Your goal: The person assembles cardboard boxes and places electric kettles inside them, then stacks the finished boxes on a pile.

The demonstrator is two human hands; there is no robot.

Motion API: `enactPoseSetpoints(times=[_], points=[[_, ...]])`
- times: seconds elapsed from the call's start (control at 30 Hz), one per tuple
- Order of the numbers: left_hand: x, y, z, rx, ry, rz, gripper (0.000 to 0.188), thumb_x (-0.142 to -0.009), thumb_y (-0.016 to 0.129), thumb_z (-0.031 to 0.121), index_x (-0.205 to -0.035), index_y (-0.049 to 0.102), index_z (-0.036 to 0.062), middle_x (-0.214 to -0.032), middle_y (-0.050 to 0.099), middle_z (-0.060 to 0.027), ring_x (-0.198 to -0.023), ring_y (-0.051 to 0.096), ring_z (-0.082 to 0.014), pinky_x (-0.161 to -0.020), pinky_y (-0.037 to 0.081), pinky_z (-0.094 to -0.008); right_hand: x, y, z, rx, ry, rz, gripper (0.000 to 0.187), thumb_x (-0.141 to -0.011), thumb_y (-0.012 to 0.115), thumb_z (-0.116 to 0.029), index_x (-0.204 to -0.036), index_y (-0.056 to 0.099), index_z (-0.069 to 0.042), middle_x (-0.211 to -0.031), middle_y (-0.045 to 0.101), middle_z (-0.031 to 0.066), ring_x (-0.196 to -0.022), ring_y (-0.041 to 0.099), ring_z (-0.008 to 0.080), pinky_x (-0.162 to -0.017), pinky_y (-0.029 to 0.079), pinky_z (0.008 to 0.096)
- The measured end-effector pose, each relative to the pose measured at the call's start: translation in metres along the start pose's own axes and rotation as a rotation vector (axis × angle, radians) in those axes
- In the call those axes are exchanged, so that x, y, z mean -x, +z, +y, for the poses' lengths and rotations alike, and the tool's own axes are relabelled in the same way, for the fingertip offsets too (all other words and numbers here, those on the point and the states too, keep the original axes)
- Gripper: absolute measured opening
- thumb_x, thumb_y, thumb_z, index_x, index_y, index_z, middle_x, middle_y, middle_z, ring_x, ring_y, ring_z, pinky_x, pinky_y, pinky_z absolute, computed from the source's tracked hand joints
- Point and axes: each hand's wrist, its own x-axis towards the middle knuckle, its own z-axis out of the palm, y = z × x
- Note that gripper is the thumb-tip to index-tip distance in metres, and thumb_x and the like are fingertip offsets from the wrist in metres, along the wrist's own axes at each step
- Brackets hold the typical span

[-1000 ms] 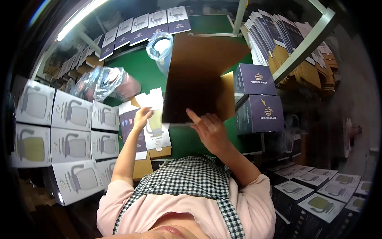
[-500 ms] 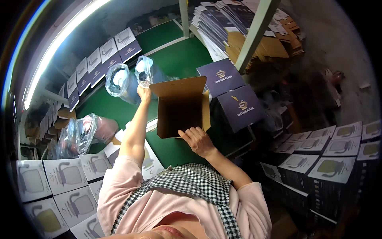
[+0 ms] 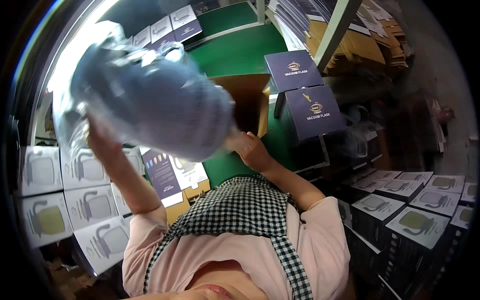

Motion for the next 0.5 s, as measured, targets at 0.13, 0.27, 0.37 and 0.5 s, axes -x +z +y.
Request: enactPoseSetpoints(times=[0.13, 0.27, 0.37, 0.5], points=[[0.027, 0.044, 0.063, 0.358, -0.06, -0.178, 0.046, -0.088, 0.063, 0.006, -0.133, 0.054, 0.0074, -0.106, 0.066, -0.012, -0.092, 0.065, -0.0207, -0.079, 0.052, -0.0326, 0.021, 0.003, -0.004, -0.054, 0.016, -0.038, 0.029, -0.085, 0.059, -0.008, -0.113, 0.065, -0.002, -0.124, 0.058, 0.0165, -0.111, 0.057, 0.0361, -0.099, 0.044, 0.0451], [0.014, 0.008, 0.087, 0.955, -0.251, 0.09, 0.041, -0.093, 0.061, 0.01, -0.131, 0.052, -0.001, -0.121, 0.06, -0.0151, -0.109, 0.062, -0.0221, -0.09, 0.051, -0.0296, 0.002, -0.016, -0.001, 0.012, -0.064, -0.042, 0.028, -0.086, 0.059, -0.009, -0.113, 0.066, -0.004, -0.123, 0.059, 0.0152, -0.11, 0.057, 0.0341, -0.096, 0.045, 0.0442], [-0.027, -0.039, 0.132, 1.618, -0.665, -0.049, 0.042, -0.099, 0.055, 0.021, -0.133, 0.051, -0.0029, -0.126, 0.059, -0.0126, -0.113, 0.06, -0.0191, -0.093, 0.05, -0.026, 0.008, -0.017, 0.008, 0.026, -0.043, -0.037, 0.028, -0.085, 0.059, -0.01, -0.111, 0.067, -0.005, -0.119, 0.061, 0.0131, -0.106, 0.059, 0.0313, -0.092, 0.046, 0.0426], [-0.009, 0.002, 0.112, 0.734, -0.834, -0.188, 0.034, -0.098, 0.055, 0.028, -0.117, 0.064, 0.0016, -0.077, 0.058, -0.0001, -0.062, 0.053, -0.0092, -0.053, 0.04, -0.0281, 0.028, -0.007, -0.002, 0.026, -0.07, -0.049, 0.027, -0.084, 0.061, -0.012, -0.11, 0.068, -0.007, -0.114, 0.064, 0.0103, -0.1, 0.061, 0.0275, -0.086, 0.048, 0.0405]])
